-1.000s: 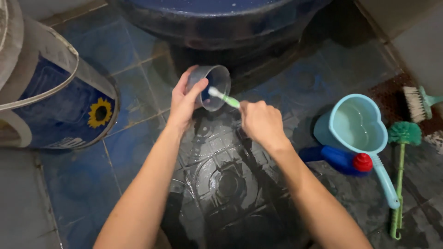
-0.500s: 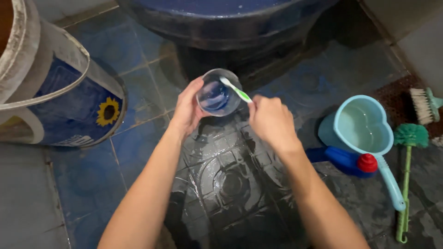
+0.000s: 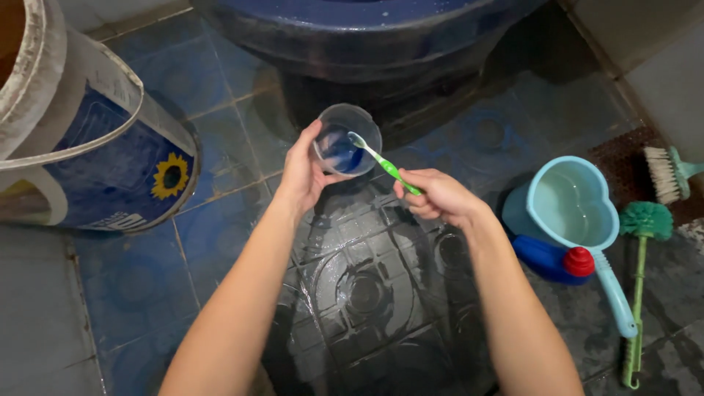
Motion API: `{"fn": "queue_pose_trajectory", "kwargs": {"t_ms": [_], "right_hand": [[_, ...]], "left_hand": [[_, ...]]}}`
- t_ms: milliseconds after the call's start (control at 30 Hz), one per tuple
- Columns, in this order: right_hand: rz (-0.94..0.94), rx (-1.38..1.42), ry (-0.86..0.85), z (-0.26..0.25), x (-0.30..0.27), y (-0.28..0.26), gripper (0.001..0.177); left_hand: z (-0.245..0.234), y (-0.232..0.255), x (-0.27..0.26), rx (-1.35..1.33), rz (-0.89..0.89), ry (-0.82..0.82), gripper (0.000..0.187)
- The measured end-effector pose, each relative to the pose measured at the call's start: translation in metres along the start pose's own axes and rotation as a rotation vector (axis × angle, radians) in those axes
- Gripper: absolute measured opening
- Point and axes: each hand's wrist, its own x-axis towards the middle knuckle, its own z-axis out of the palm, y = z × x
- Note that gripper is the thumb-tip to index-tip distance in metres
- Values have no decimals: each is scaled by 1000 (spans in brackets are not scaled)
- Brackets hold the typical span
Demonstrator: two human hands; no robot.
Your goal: Cleaning the base and exterior of a toilet using a brush and detergent.
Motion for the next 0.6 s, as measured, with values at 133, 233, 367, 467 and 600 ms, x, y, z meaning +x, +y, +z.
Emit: {"fn": "queue_pose_trajectory", "kwargs": {"t_ms": [133, 233, 367, 467, 600], "right_hand": [[34, 65, 17, -23, 7, 7, 39], [-21, 25, 188, -59, 23, 20, 40], [-406, -687, 771, -112, 75, 49, 29], [-455, -1038, 1053, -86, 71, 30, 23], [-334, -848, 1218, -108, 90, 31, 25]], "left_hand": [[-8, -12, 5, 16, 6, 27, 56], [-16, -17, 7, 5, -41, 93, 61], [-25, -18, 8, -27, -61, 70, 69], [-26, -17, 9, -28, -65, 59, 70], [-24, -12, 5, -41, -61, 66, 66]]}}
